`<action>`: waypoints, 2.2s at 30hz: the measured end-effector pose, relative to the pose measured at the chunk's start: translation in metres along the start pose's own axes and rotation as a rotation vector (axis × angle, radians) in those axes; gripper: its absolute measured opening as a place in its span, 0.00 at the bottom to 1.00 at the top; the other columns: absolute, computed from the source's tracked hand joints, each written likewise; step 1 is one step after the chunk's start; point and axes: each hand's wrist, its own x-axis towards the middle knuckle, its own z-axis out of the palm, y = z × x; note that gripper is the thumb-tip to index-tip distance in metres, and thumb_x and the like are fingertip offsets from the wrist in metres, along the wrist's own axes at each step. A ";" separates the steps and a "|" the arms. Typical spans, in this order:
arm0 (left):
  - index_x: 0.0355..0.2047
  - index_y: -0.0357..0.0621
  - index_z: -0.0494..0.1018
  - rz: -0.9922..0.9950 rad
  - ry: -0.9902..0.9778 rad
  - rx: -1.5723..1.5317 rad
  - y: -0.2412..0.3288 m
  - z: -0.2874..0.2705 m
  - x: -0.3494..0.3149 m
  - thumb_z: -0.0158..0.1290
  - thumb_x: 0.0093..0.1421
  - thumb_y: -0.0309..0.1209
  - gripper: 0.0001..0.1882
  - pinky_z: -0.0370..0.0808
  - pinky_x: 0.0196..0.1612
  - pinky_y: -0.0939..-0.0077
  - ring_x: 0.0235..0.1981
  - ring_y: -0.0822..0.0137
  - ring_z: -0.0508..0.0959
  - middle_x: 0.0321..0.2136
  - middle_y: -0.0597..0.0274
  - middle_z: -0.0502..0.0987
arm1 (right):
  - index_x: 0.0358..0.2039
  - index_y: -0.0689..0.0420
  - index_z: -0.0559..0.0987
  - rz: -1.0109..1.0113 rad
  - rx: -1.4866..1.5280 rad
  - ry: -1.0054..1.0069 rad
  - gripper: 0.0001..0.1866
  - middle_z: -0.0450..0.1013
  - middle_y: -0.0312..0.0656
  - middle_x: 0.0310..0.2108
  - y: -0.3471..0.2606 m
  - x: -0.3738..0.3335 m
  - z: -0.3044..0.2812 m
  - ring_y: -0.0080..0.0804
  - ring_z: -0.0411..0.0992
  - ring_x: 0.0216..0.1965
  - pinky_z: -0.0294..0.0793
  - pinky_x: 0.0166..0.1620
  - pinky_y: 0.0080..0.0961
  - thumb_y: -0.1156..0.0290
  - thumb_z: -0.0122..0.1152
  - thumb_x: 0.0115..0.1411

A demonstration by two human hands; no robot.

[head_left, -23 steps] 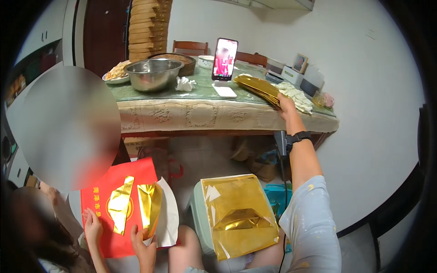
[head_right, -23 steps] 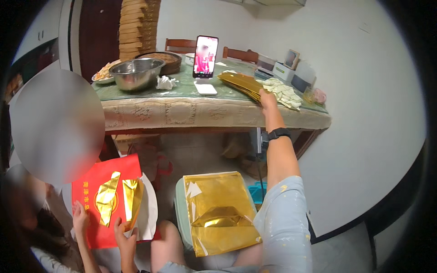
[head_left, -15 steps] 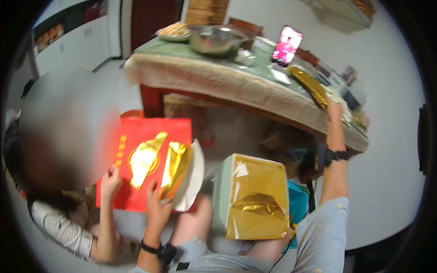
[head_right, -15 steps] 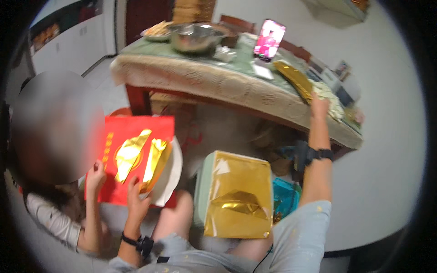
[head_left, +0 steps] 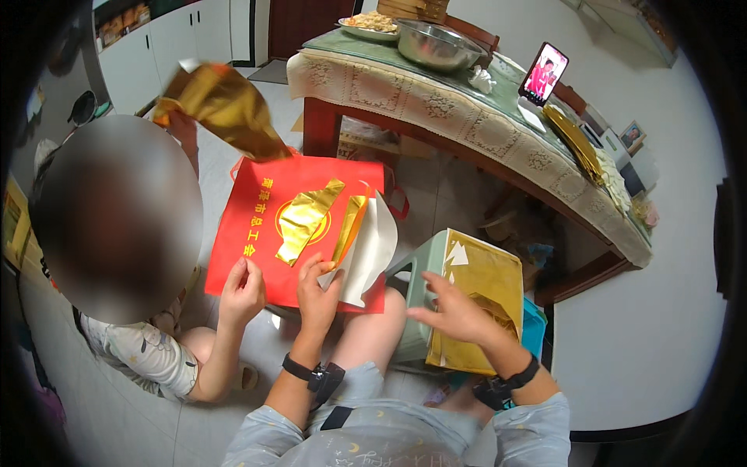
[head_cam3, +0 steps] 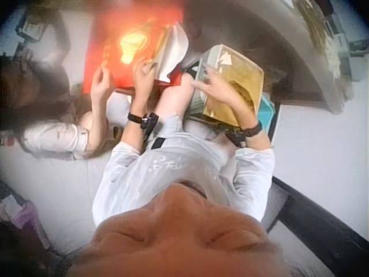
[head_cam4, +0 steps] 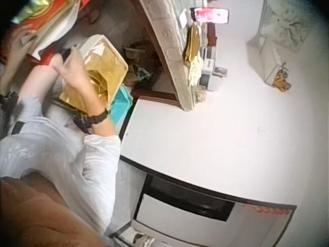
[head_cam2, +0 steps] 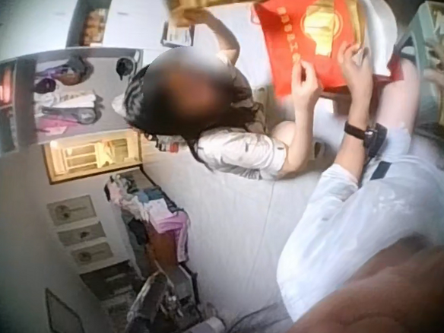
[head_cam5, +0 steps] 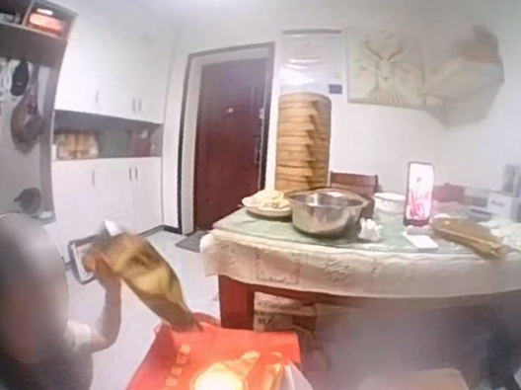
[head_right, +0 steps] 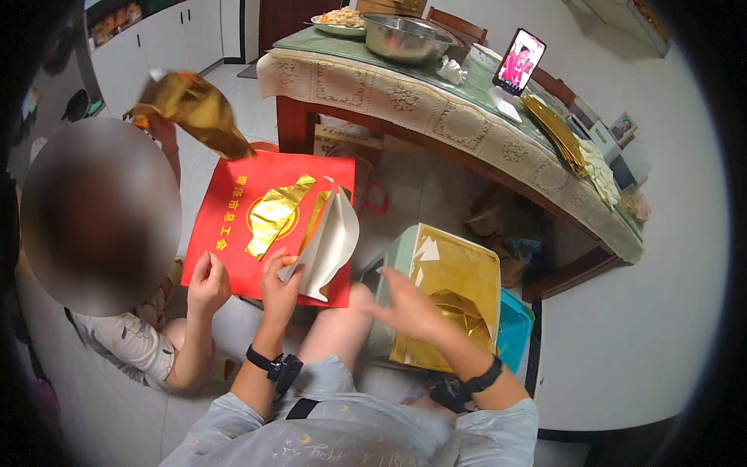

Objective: The person folds sheets of gold-colored paper into small packets by hand, then places them into a red paper bag. Another person assists by folding similar packets and placing them into the same bag.

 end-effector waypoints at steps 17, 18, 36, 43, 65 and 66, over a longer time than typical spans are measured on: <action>0.51 0.32 0.70 -0.134 0.233 -0.504 0.005 0.003 -0.004 0.52 0.66 0.24 0.14 0.72 0.53 0.73 0.48 0.67 0.76 0.48 0.55 0.76 | 0.66 0.77 0.45 -0.171 0.214 0.152 0.72 0.57 0.72 0.62 -0.037 0.063 0.101 0.59 0.65 0.61 0.69 0.60 0.39 0.46 0.81 0.37; 0.51 0.32 0.69 -0.158 0.243 -0.568 0.006 0.003 -0.004 0.51 0.67 0.25 0.14 0.72 0.53 0.73 0.48 0.67 0.76 0.49 0.55 0.76 | 0.66 0.77 0.45 -0.190 0.203 0.183 0.72 0.56 0.72 0.63 -0.033 0.065 0.107 0.59 0.63 0.62 0.68 0.61 0.39 0.46 0.81 0.37; 0.51 0.32 0.68 -0.392 0.354 -0.714 0.027 0.006 -0.021 0.46 0.71 0.33 0.16 0.70 0.54 0.74 0.49 0.67 0.75 0.48 0.55 0.74 | 0.59 0.64 0.68 -0.172 0.101 0.753 0.29 0.68 0.59 0.57 0.009 0.102 0.140 0.56 0.71 0.52 0.74 0.52 0.37 0.75 0.61 0.56; 0.54 0.32 0.64 -0.397 0.135 -0.704 0.035 0.022 -0.037 0.52 0.65 0.21 0.18 0.72 0.54 0.74 0.49 0.68 0.75 0.49 0.55 0.72 | 0.46 0.67 0.78 -0.147 0.481 0.573 0.17 0.79 0.58 0.39 0.014 0.135 0.098 0.53 0.78 0.41 0.75 0.45 0.37 0.69 0.60 0.61; 0.40 0.34 0.78 -0.212 -0.147 -0.129 0.001 -0.018 0.055 0.57 0.61 0.28 0.10 0.71 0.31 0.81 0.26 0.78 0.75 0.26 0.65 0.79 | 0.56 0.59 0.74 -0.446 0.183 0.252 0.29 0.69 0.53 0.58 -0.013 0.053 0.114 0.46 0.70 0.58 0.72 0.57 0.35 0.65 0.69 0.55; 0.42 0.34 0.78 -0.189 -0.145 -0.156 0.000 -0.018 0.054 0.57 0.62 0.28 0.11 0.70 0.29 0.83 0.25 0.80 0.73 0.26 0.67 0.78 | 0.54 0.59 0.77 -0.400 0.199 0.229 0.26 0.71 0.52 0.57 -0.009 0.055 0.109 0.46 0.71 0.57 0.72 0.57 0.35 0.66 0.69 0.55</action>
